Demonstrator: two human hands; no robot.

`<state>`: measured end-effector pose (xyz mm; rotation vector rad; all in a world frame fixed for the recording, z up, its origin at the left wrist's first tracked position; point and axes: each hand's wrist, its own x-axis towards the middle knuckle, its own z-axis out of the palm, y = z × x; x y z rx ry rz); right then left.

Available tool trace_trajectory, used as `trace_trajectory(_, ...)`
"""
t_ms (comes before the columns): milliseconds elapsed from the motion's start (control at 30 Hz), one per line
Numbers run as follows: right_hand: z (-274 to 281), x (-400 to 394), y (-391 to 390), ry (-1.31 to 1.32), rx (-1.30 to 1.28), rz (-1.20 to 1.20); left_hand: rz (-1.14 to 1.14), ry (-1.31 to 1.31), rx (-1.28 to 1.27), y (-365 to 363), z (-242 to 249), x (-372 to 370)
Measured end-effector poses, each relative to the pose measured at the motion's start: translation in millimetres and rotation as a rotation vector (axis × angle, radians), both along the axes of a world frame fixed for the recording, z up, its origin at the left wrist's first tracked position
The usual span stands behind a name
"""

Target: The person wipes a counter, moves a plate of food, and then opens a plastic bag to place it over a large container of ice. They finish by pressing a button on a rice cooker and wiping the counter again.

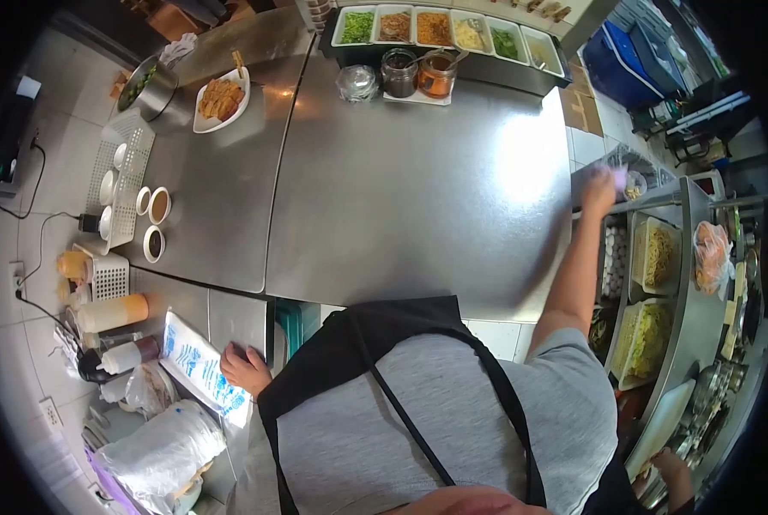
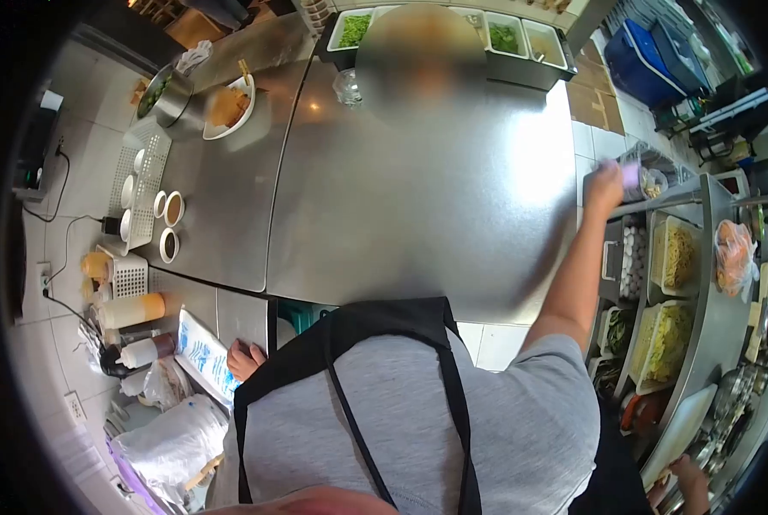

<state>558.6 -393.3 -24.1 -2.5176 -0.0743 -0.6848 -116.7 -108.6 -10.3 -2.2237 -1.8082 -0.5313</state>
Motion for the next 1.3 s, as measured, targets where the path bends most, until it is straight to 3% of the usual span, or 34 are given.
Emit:
trace_trajectory(67,49,-34,82,0.070,0.272,0.375,-0.007,0.009,0.022,0,0,-1)
trace_trajectory(133,38,-39,146,0.253,0.102,0.498,-0.012,0.006,-0.016,0,2,0)
trace_trajectory(200,12,-32,193,0.209,-0.207,0.700,-0.029,0.005,-0.027,0,2,-2)
trace_trajectory(300,21,-50,245,0.330,-0.530,0.322,-0.036,0.000,-0.039,-1,7,-2)
trace_trajectory(333,18,-45,251,0.321,-0.517,0.352,-0.048,0.003,-0.041,0,6,-1)
trace_trajectory(600,-11,-3,201,0.141,-0.362,0.279,-0.012,-0.033,-0.076,-2,9,0)
trace_trajectory(733,17,-41,136,0.163,-0.308,0.178,-0.009,-0.049,-0.082,-1,13,2)
trace_trajectory(833,3,-72,71,0.100,-0.349,0.244,-0.007,-0.061,-0.113,-1,17,4)
trace_trajectory(933,8,-149,20,0.039,-0.281,0.363,-0.075,-0.090,-0.040,5,11,-2)
trace_trajectory(1033,13,-238,-18,0.184,-0.390,0.585,-0.141,-0.157,-0.017,12,7,-11)
trace_trajectory(1067,0,-261,-25,-0.054,-0.310,0.763,-0.135,-0.156,-0.002,13,7,-12)
trace_trajectory(1100,-10,-281,-23,0.088,-0.141,0.759,-0.125,-0.173,-0.007,13,8,-12)
trace_trajectory(1167,-33,-294,-5,0.099,-0.049,0.872,-0.100,-0.196,-0.026,10,18,-9)
trace_trajectory(1233,-57,-300,35,-0.206,-0.136,1.106,-0.066,-0.237,-0.065,8,24,-10)
trace_trajectory(1300,-58,-323,101,-0.179,-0.098,1.278,-0.022,-0.307,-0.078,5,21,-15)
